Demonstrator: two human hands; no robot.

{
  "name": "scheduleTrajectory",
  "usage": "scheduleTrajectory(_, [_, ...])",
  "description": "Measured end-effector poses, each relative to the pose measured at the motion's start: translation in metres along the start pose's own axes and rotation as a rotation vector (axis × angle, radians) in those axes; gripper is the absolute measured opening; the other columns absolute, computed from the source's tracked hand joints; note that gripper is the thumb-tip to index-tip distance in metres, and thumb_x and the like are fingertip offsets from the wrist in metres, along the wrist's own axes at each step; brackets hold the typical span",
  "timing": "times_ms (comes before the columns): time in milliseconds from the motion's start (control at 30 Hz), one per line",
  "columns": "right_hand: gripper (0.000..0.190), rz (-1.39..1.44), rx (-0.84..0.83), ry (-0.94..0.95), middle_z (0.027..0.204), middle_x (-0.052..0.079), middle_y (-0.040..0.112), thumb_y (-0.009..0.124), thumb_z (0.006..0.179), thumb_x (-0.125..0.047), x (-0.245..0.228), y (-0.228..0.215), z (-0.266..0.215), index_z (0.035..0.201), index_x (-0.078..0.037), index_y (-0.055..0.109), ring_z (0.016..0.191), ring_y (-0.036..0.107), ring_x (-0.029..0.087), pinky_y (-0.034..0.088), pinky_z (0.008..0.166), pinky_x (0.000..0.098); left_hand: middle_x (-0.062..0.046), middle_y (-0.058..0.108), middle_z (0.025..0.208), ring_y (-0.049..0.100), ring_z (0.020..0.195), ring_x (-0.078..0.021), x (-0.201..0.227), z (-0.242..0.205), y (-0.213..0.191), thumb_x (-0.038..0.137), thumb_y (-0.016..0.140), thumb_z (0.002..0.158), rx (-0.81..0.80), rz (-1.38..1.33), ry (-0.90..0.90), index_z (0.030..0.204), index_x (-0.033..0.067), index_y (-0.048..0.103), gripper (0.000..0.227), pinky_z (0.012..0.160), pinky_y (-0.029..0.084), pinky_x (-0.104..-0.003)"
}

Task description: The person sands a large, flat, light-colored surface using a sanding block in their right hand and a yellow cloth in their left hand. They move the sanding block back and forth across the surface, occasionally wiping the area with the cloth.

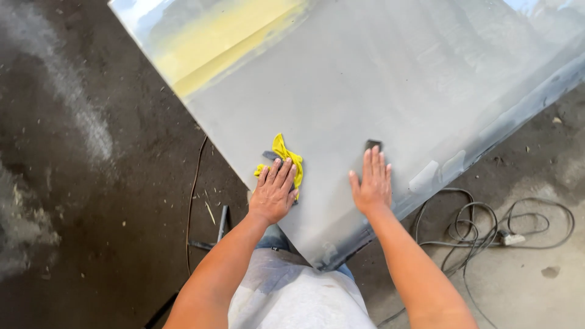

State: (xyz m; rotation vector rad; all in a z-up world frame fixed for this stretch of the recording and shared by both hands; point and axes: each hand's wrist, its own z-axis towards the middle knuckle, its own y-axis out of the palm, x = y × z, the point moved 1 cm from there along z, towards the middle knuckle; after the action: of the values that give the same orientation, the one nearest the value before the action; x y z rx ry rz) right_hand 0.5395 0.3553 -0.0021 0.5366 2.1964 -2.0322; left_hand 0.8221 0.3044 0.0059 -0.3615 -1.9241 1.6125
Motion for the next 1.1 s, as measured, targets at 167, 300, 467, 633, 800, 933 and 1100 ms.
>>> scheduleTrajectory(167, [0.082, 0.086, 0.147, 0.251, 0.171, 0.02, 0.014, 0.054, 0.101, -0.043, -0.045, 0.025, 0.058, 0.162, -0.002, 0.018, 0.157, 0.015, 0.039, 0.015, 0.126, 0.0552, -0.006, 0.025, 0.168, 0.02, 0.155, -0.0293, -0.046, 0.079, -0.023, 0.043, 0.048, 0.1, -0.073, -0.016, 0.158, 0.159, 0.0133, 0.032, 0.068, 0.124, 0.016, -0.052])
scheduleTrajectory(300, [0.083, 0.076, 0.175, 0.065, 0.171, 0.021, 0.016, 0.058, 0.099, -0.039, -0.139, 0.046, 0.069, 0.162, -0.001, 0.02, 0.157, 0.018, 0.041, 0.017, 0.126, 0.0553, -0.007, 0.023, 0.17, 0.016, 0.157, -0.0314, -0.101, 0.186, -0.037, 0.041, 0.047, 0.103, 0.018, -0.033, 0.095, 0.161, 0.012, 0.03, 0.068, 0.124, 0.015, -0.053])
scheduleTrajectory(467, [0.079, 0.101, 0.057, 0.043, 0.17, 0.018, 0.022, 0.057, 0.099, -0.041, -0.196, 0.049, 0.017, 0.161, -0.004, 0.025, 0.156, 0.023, 0.037, 0.018, 0.125, 0.0546, -0.008, 0.024, 0.169, 0.018, 0.156, -0.0331, -0.125, 0.194, -0.055, 0.042, 0.047, 0.103, -0.017, -0.025, 0.202, 0.161, 0.0123, 0.031, 0.067, 0.124, 0.015, -0.055])
scheduleTrajectory(633, [0.079, -0.004, 0.249, 0.385, 0.17, 0.019, 0.022, 0.055, 0.098, -0.041, -0.119, 0.049, 0.005, 0.162, -0.006, 0.026, 0.157, 0.023, 0.038, 0.017, 0.126, 0.055, -0.009, 0.028, 0.166, 0.022, 0.154, -0.0341, -0.148, 0.101, -0.061, 0.042, 0.048, 0.1, -0.161, -0.054, 0.47, 0.158, 0.0126, 0.034, 0.067, 0.121, 0.017, -0.055])
scheduleTrajectory(800, [0.085, 0.084, 0.301, 0.716, 0.173, 0.021, 0.009, 0.053, 0.103, -0.047, -0.051, 0.04, 0.089, 0.165, -0.002, 0.016, 0.159, 0.01, 0.04, 0.011, 0.127, 0.0576, -0.008, 0.029, 0.166, 0.022, 0.153, -0.0329, -0.164, 0.124, -0.068, 0.044, 0.049, 0.099, -0.293, -0.081, 0.548, 0.157, 0.0142, 0.035, 0.067, 0.122, 0.017, -0.055])
scheduleTrajectory(933, [0.082, 0.073, 0.344, 0.558, 0.174, 0.019, 0.01, 0.055, 0.104, -0.042, -0.09, 0.05, 0.191, 0.166, -0.005, 0.018, 0.161, 0.011, 0.039, 0.012, 0.128, 0.0578, -0.008, 0.03, 0.165, 0.021, 0.155, -0.0331, -0.164, 0.224, -0.072, 0.043, 0.047, 0.101, -0.208, -0.039, 0.408, 0.159, 0.0143, 0.035, 0.065, 0.122, 0.016, -0.055])
scheduleTrajectory(1100, [0.074, 0.126, 0.292, 0.071, 0.172, 0.015, 0.024, 0.058, 0.1, -0.032, -0.206, 0.049, 0.212, 0.162, -0.006, 0.028, 0.159, 0.024, 0.037, 0.018, 0.128, 0.0592, -0.01, 0.034, 0.166, 0.026, 0.154, -0.0342, -0.185, 0.272, -0.08, 0.039, 0.05, 0.102, 0.005, -0.11, 0.228, 0.158, 0.0123, 0.038, 0.063, 0.123, 0.017, -0.054])
